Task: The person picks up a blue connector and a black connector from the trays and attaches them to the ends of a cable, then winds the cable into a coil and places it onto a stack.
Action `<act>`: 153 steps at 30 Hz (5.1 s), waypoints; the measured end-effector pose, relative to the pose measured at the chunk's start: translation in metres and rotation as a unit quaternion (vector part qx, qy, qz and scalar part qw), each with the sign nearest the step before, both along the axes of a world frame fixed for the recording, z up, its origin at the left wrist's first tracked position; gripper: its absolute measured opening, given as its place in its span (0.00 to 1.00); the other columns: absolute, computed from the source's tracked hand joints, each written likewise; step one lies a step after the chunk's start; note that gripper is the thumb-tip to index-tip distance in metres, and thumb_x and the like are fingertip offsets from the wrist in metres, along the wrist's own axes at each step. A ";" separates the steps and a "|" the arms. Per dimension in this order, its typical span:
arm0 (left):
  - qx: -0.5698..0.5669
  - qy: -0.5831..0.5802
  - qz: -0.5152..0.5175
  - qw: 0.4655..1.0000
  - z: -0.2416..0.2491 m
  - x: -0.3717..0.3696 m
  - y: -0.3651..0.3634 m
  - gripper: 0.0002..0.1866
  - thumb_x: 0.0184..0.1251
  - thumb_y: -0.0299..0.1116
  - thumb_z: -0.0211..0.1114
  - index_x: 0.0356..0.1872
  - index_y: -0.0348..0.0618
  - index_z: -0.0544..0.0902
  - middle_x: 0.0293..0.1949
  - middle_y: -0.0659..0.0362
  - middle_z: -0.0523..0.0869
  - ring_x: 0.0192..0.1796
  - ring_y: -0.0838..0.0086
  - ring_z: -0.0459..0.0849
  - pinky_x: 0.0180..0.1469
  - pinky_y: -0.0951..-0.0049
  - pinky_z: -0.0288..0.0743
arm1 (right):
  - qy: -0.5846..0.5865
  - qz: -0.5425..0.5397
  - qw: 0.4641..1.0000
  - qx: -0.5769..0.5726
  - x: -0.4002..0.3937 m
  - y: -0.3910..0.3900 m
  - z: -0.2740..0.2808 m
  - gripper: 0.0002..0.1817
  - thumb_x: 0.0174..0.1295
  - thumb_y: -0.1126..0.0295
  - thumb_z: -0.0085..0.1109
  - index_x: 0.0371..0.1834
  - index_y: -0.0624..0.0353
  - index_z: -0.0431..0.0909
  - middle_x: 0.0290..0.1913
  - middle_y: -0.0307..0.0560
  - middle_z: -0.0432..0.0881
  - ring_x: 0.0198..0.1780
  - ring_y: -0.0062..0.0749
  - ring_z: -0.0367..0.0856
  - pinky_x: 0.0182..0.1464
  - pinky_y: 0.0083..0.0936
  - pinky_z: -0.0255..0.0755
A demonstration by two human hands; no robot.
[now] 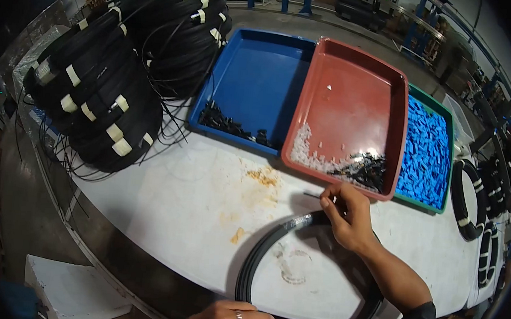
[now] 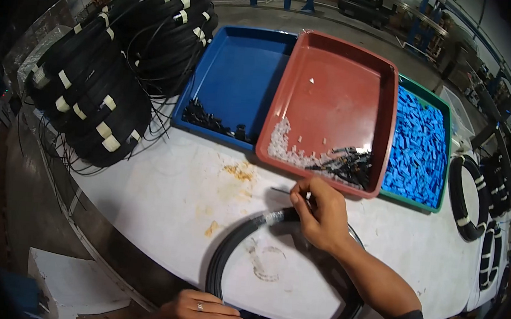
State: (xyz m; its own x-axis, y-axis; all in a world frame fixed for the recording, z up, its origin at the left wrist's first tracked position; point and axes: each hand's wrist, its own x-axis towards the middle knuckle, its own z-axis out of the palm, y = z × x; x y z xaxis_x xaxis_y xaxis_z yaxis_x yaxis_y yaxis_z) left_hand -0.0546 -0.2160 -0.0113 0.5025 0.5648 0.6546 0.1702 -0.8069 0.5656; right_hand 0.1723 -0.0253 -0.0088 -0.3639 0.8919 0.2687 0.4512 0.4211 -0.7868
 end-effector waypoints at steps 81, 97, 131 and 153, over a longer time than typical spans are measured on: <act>-0.037 0.341 0.337 0.877 0.038 -0.103 0.304 0.10 0.56 0.30 0.78 0.36 0.36 0.91 0.37 0.51 0.91 0.34 0.62 0.90 0.39 0.67 0.82 | 0.128 0.070 0.980 -0.137 0.016 0.007 0.006 0.06 0.68 0.73 0.68 0.36 0.65 0.82 0.28 0.37 0.81 0.29 0.12 0.73 0.31 0.16 0.67; -0.254 -0.103 0.050 0.960 0.016 0.049 0.244 0.11 0.56 0.18 0.80 0.35 0.36 0.85 0.37 0.59 0.90 0.39 0.80 0.89 0.46 0.78 0.84 | 0.205 -0.147 0.967 -0.037 0.076 0.009 -0.006 0.04 0.69 0.76 0.62 0.41 0.65 0.81 0.30 0.38 0.82 0.34 0.19 0.78 0.40 0.22 0.72; -0.196 -0.102 0.016 0.975 -0.012 0.076 0.206 0.11 0.56 0.18 0.80 0.39 0.32 0.88 0.38 0.54 0.92 0.40 0.74 0.91 0.47 0.75 0.86 | 0.010 -0.101 0.978 0.181 0.079 -0.024 -0.001 0.05 0.62 0.72 0.68 0.33 0.58 0.81 0.33 0.43 0.80 0.39 0.38 0.74 0.45 0.34 0.59; -0.158 -0.067 0.004 0.985 -0.015 0.072 0.208 0.12 0.53 0.17 0.81 0.38 0.32 0.87 0.39 0.51 0.91 0.42 0.73 0.91 0.49 0.73 0.86 | 0.042 -0.092 0.975 0.197 0.077 -0.021 -0.010 0.06 0.55 0.76 0.73 0.31 0.59 0.84 0.30 0.46 0.80 0.32 0.42 0.74 0.40 0.37 0.65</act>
